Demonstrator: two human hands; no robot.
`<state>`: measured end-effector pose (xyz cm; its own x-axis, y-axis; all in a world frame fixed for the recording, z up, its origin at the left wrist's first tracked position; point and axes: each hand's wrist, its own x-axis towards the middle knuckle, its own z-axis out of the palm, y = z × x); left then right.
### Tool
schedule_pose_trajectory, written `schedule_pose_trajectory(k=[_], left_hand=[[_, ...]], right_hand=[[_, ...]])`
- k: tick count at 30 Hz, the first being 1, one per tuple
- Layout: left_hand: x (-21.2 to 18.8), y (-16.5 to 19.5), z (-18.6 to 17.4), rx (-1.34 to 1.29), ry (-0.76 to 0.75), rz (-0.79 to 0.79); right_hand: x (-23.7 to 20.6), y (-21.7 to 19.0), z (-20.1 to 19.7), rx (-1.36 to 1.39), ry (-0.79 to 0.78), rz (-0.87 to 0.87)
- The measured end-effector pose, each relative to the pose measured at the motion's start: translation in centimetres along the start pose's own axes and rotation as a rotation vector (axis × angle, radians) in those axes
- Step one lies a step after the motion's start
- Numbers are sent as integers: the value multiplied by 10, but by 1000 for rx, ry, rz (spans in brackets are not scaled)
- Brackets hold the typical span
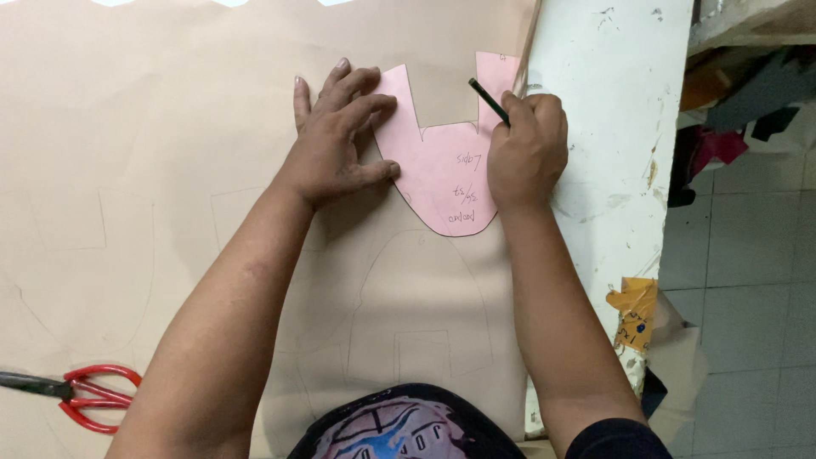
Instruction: The person places a pink paper pattern onto a large sheet of beige material and traces its outline with a pencil. They repeat this process multiple times, repositioning the pattern to create several identical traced shapes on the material.
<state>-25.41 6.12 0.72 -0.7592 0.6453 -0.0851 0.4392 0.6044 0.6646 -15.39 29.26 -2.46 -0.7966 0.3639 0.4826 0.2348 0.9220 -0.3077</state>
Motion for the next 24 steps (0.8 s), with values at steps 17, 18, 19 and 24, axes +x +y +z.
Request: schedule_pose_trajectory(k=[17,18,19,24], left_hand=[[-13,-13,11,49,132,102],[-15,-12,11,43,155,119],[-16,-12,11,32,153,118],[-17,-9,7,25,145,101]], right_hand=[[-5,-5,3,27,91,-120],[-6,-6,3,24,133,-149],[-6,-7,4,15,89,-123],[-1,-10,4,78,27,-53]])
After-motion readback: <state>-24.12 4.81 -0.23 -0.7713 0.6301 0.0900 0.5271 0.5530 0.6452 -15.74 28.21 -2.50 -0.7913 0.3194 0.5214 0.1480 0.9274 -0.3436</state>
